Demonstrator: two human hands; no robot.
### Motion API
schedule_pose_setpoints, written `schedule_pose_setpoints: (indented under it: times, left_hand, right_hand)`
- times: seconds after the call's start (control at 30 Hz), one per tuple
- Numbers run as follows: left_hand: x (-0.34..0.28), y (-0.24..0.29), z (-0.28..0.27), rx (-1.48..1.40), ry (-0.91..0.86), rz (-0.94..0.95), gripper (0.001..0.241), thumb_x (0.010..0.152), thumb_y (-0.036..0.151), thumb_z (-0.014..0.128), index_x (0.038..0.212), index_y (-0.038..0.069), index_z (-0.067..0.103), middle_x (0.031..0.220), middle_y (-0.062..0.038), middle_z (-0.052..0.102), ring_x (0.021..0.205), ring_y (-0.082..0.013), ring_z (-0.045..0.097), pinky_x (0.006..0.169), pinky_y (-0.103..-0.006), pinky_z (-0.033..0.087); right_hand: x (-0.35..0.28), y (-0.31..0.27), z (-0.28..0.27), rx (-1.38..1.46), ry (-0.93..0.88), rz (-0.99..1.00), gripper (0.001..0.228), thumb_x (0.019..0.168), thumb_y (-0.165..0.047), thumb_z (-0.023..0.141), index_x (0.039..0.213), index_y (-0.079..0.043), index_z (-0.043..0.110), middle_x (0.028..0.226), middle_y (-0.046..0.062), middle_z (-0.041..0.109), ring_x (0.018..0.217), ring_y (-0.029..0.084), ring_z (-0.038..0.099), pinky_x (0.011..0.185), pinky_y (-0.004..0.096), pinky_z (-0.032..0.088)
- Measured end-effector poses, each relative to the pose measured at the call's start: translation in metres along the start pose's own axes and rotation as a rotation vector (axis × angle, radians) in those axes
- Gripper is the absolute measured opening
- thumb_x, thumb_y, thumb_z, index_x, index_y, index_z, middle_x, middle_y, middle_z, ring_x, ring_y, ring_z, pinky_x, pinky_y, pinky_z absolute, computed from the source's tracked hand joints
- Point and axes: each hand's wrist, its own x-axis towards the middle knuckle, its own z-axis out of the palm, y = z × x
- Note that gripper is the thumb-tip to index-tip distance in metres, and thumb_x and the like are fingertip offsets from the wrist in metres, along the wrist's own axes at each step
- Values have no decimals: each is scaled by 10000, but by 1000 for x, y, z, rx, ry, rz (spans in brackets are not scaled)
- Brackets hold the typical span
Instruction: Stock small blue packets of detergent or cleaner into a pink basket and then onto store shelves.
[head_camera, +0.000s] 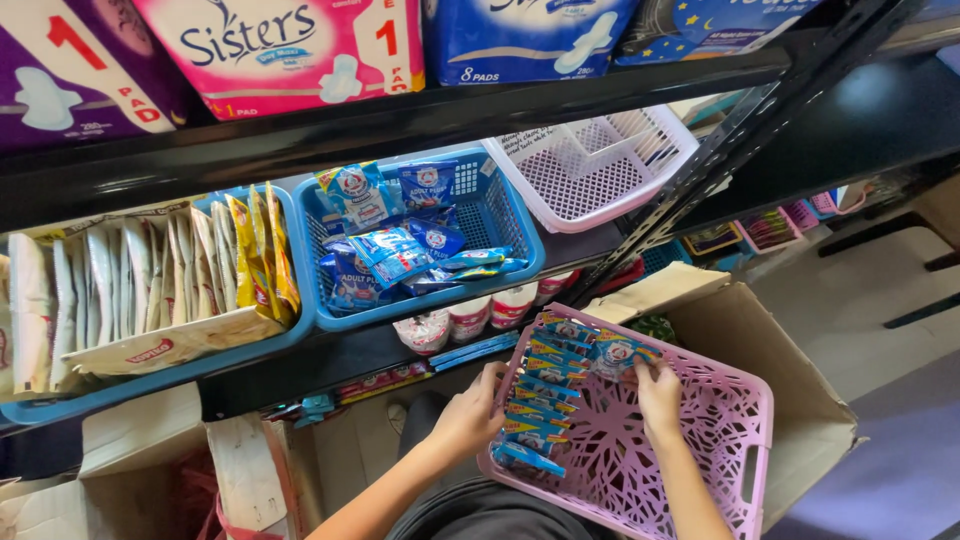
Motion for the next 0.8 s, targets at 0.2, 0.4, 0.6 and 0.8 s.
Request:
schedule_pose_setpoints:
  times: [0.2, 0.4, 0.6, 0.8]
  left_hand:
    - [-6, -1, -9, -35, 19, -6, 601, 799, 73, 642, 1353, 143, 420, 1173, -174, 691, 957, -421, 693, 771, -479, 562]
    - [-8, 6, -7, 63, 7, -27, 592, 818, 135, 660, 1358, 160, 419, 1187, -143, 672, 909, -414, 695, 731, -486, 556]
    - [-6, 7, 3, 201, 101, 91, 626, 800, 140, 683, 1362, 125, 409, 1190, -202, 595, 915, -440, 679, 701, -494, 565]
    - [-4, 0, 8, 192, 65, 22, 618, 835, 167, 677, 1381, 121, 390, 1253, -176, 611, 923, -419, 686, 716, -497, 559]
  right_hand:
    - [-23, -17, -11, 17, -65, 64, 305, 933, -124, 693, 1150, 27, 541, 931, 100, 673, 700, 189, 684, 637, 353, 564]
    - [-53, -72, -11, 477, 96, 63, 252, 1001, -101, 680, 1176, -101, 498, 813, -12, 484, 638, 87, 456, 587, 285, 416]
    - [-184, -255, 1, 372, -399, -372, 315, 1094, -238, 520, 1232, 29, 616, 895, 57, 546, 736, 127, 476, 698, 307, 416]
    - [-254, -282, -46, 600, -876, -595, 337, 1110, -191, 552, 1347, 25, 657, 1034, 110, 696, 875, 238, 604, 836, 409, 536]
